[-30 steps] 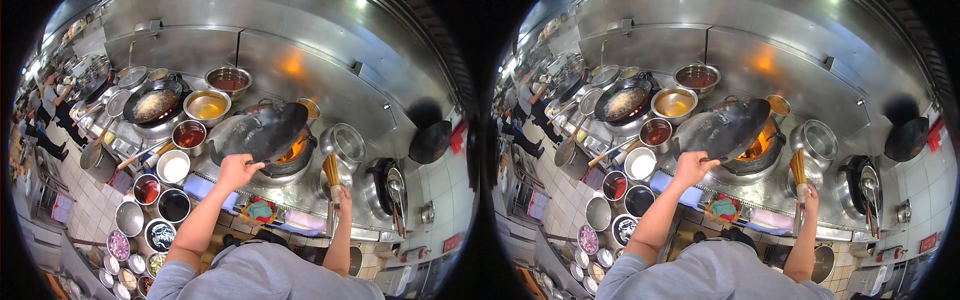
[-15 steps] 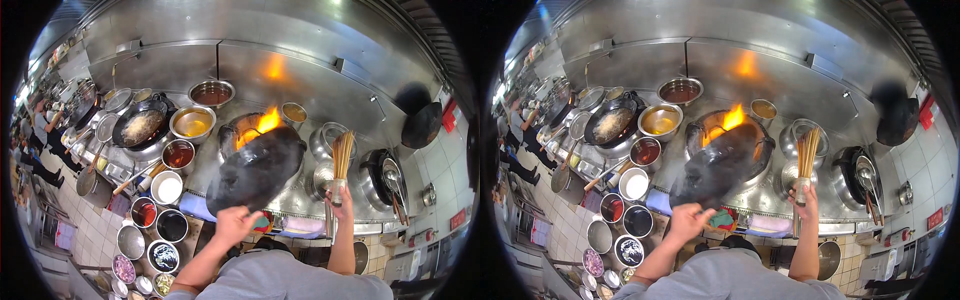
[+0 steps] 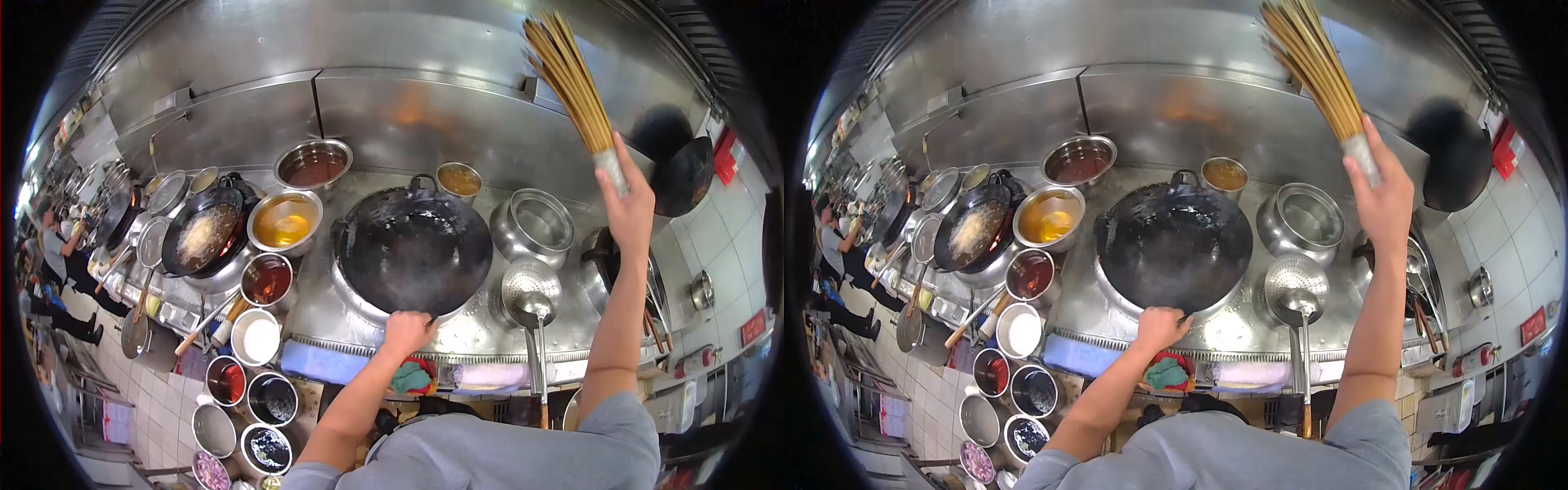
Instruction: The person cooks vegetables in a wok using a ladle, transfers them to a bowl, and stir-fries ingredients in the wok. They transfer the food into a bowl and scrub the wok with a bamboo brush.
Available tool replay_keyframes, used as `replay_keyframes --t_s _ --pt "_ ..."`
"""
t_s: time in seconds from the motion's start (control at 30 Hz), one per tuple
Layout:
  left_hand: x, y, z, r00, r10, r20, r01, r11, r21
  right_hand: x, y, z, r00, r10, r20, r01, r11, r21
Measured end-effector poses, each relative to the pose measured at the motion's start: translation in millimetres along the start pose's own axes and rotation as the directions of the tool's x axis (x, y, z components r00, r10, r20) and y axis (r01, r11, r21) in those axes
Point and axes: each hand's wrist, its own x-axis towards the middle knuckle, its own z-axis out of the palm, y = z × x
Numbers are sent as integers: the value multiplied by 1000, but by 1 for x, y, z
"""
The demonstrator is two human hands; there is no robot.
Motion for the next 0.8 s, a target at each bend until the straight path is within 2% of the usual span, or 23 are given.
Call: replay_keyframes --t_s 0.1,0.17,0.2,0.27,0.3,0.33,0.37,0.4,0.43,0.47,0.5,0.53,0.57,0.63,0.67,0.7,0.73,0.77,0.8 --pt "1 -4 9 999 -18 -37 20 998 57 43 18 26 999 -35 -10 35 999 -25" --pt "-3 1 3 981 -68 -184 75 997 34 70 41 58 998 -33 50 41 982 -186" --pt "-7 9 -5 973 -151 -177 168 982 88 79 56 83 996 31 79 -14 980 -199" --pt "-9 15 -10 958 -218 -189 239 966 99 75 80 143 971 204 124 -171 957 -234" --pt "-11 16 -9 939 -277 -203 302 948 103 63 81 179 940 311 141 -268 928 -258" --pt "-10 16 -9 940 -281 -192 302 949 89 42 86 216 898 386 212 -343 915 -214" --pt "-9 14 -5 938 -292 -188 312 946 89 9 101 265 913 332 236 -307 942 -138" --pt "-8 11 0 941 -282 -187 301 950 81 -34 96 301 867 344 361 -316 939 -136" --pt "-9 7 4 945 -272 -184 289 955 72 -77 71 328 684 484 546 -426 872 -240" --pt "-9 4 5 950 -248 -192 266 961 74 -125 40 335 606 363 708 -202 931 -304" --pt "-9 3 5 948 -254 -192 272 960 73 -178 17 348 518 329 789 -174 944 -280" --pt "-6 1 5 952 -251 -173 265 963 57 -196 -21 319 407 223 886 -276 954 -114" --pt "-8 1 5 955 -256 -148 264 964 36 -224 -29 307 416 29 909 -350 928 131" --pt "-11 1 2 958 -241 -152 246 969 15 -206 -11 257 297 -148 943 -337 908 249" --pt "-10 -1 -1 963 -209 -170 213 977 3 -200 31 261 243 -225 944 -269 919 288" --pt "-11 -1 -2 963 -211 -170 214 977 1 -188 77 270 330 -314 890 -55 935 351" --pt "-12 -3 -3 970 -191 -154 192 981 -8 -147 98 270 215 -134 967 156 983 101" --pt "-10 -5 -4 974 -173 -145 172 985 -18 -116 127 277 260 244 934 194 935 -298" --pt "-11 -6 -6 972 -178 -154 177 984 -19 -96 146 281 538 327 777 9 920 -393"
